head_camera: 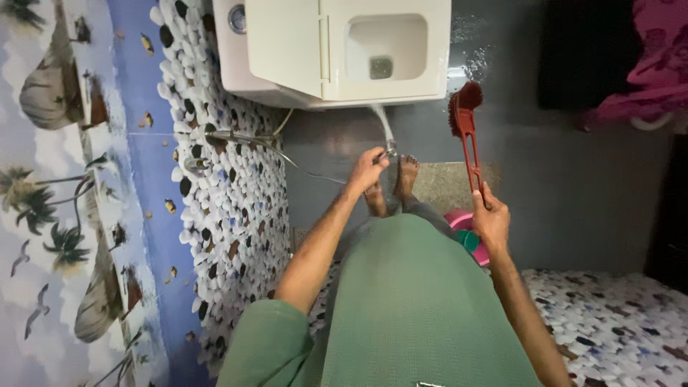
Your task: The person cleans a white toilet using a handheld bidet sprayer and a red toilet brush. They spray water into the bowl and scrub the interior surfaces, then rinse the brush and the surrounding floor area. The person also lifts and rinses the toilet seat lid before placing it back.
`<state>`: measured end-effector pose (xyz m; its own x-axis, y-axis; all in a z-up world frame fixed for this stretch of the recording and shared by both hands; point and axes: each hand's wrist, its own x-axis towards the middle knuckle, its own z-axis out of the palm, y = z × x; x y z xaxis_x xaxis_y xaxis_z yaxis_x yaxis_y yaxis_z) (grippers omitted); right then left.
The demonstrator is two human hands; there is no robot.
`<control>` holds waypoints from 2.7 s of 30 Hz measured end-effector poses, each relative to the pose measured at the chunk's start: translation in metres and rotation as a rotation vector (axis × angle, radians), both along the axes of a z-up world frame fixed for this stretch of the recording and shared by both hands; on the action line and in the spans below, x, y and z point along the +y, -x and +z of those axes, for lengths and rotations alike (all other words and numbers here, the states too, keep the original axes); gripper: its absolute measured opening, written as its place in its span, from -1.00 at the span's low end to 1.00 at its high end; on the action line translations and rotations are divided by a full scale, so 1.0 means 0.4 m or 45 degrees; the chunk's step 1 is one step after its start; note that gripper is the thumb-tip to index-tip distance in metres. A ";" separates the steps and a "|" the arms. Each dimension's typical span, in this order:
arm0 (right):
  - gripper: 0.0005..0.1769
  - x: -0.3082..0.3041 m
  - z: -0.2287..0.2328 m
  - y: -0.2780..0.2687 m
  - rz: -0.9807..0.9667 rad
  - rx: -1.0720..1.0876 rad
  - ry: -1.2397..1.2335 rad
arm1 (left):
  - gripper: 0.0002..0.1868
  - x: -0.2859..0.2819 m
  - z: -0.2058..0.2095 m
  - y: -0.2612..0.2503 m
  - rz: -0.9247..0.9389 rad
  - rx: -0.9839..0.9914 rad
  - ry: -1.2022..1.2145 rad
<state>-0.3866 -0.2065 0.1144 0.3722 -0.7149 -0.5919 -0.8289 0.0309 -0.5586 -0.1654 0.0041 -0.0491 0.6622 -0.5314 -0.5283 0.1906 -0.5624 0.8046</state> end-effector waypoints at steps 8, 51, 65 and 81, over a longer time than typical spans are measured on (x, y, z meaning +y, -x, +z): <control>-0.42 -0.010 -0.044 0.093 -0.112 -0.057 0.080 | -0.70 -0.152 -0.001 0.049 -0.240 -0.206 0.419; -0.43 -0.202 -0.038 -0.086 0.230 0.139 0.046 | -0.58 -0.132 0.160 -0.221 0.336 -0.516 0.032; -0.36 -0.197 -0.086 -0.301 0.556 -0.049 -0.130 | -0.69 0.060 0.155 -0.171 0.532 -0.297 0.440; -0.38 0.187 0.469 -0.894 1.154 -0.176 -0.303 | -0.55 0.303 0.115 -0.090 0.980 -0.152 0.760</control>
